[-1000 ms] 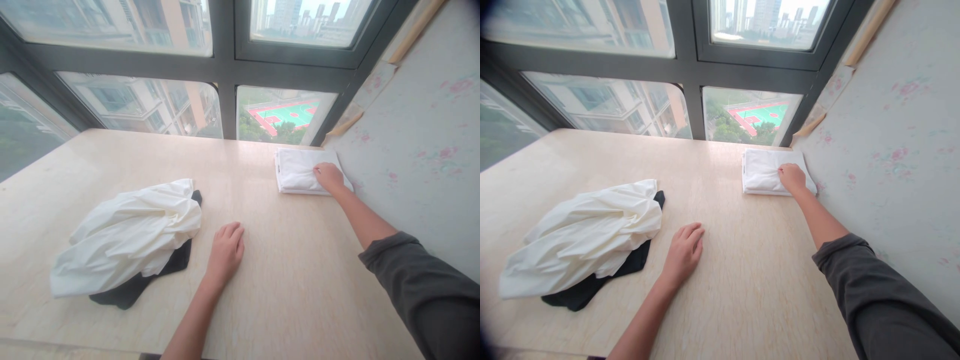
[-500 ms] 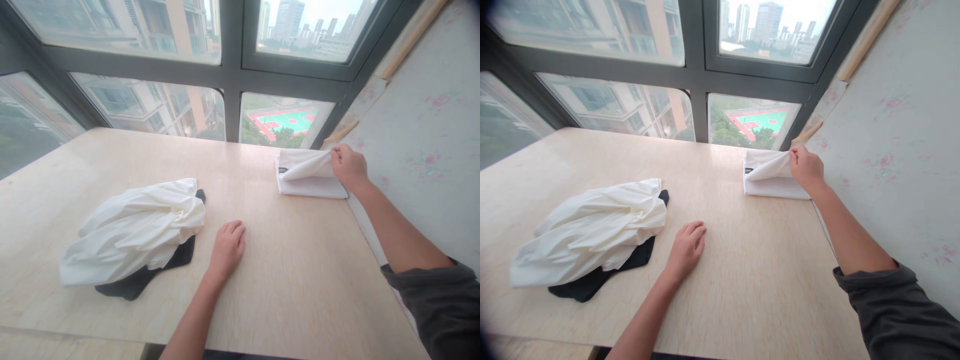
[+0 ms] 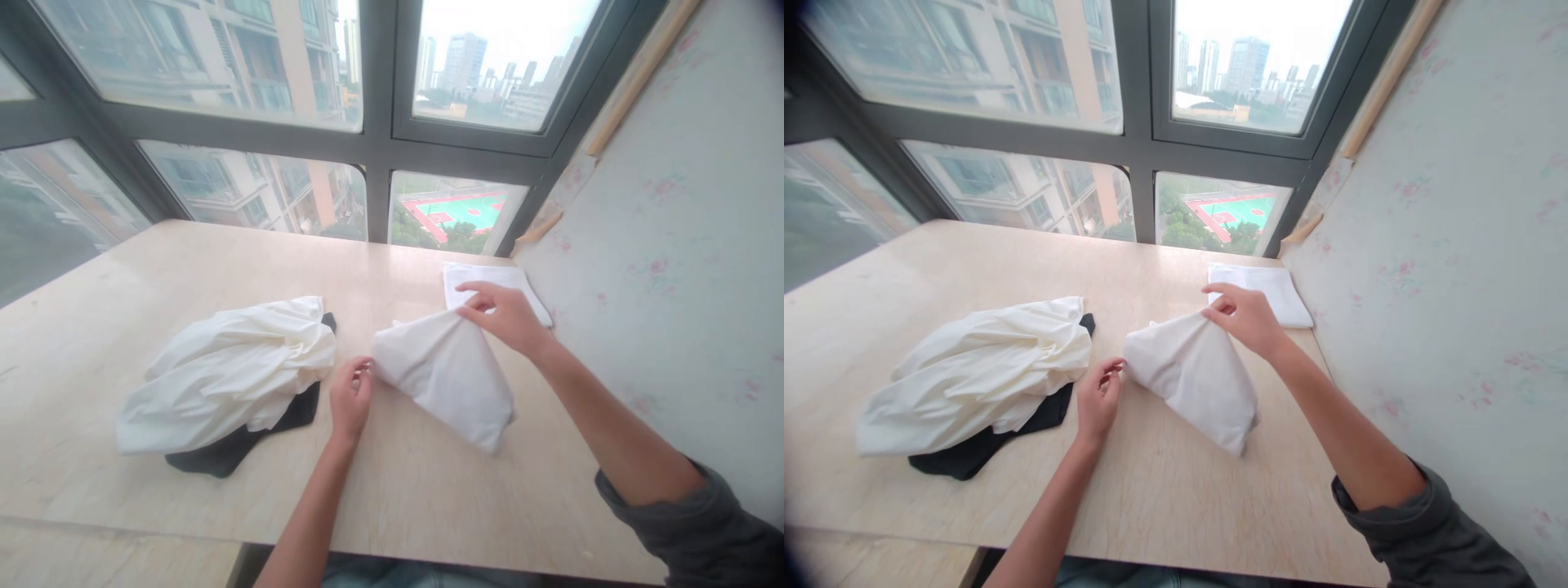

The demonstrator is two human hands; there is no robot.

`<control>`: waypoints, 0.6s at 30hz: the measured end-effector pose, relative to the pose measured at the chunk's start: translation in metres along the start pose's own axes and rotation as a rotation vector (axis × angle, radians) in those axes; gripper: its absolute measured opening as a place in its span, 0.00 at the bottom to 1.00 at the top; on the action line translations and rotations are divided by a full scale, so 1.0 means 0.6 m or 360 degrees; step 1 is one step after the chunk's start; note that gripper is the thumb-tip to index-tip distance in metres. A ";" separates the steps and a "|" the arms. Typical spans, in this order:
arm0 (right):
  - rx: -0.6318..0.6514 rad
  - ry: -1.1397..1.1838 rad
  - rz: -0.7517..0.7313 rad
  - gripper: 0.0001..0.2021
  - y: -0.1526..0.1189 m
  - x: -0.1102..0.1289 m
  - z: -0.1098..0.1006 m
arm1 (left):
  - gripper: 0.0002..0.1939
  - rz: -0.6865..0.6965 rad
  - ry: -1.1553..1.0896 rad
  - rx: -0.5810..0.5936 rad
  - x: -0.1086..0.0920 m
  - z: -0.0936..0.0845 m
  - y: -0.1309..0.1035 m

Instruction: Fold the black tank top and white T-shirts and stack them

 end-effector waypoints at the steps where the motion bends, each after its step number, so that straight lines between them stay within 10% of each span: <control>1: 0.0099 0.0085 0.0051 0.19 -0.011 -0.007 0.026 | 0.13 -0.0017 0.0015 -0.0075 -0.007 -0.010 0.000; 5: 0.0358 0.0345 0.0146 0.20 -0.059 -0.013 0.111 | 0.14 0.0213 0.0110 -0.0065 -0.082 -0.025 0.009; 9: 0.0554 0.0654 0.0168 0.22 -0.092 -0.006 0.152 | 0.30 0.0473 0.0204 0.0461 -0.159 0.011 0.018; 12: 0.0563 0.0907 0.0219 0.24 -0.100 -0.034 0.145 | 0.21 0.0372 0.0083 0.0826 -0.172 0.035 0.018; 18: -0.0410 0.0844 0.0615 0.19 -0.130 -0.226 0.086 | 0.07 0.0330 0.0357 0.0905 -0.173 -0.011 0.058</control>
Point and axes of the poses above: each hand's wrist, its own y-axis towards the middle knuckle, its own z-axis out of the palm, x = y × z, the point moved 5 cm from there along y, towards the middle knuckle, and after that the axes turned 8 degrees about z, right-handed, at the moved point
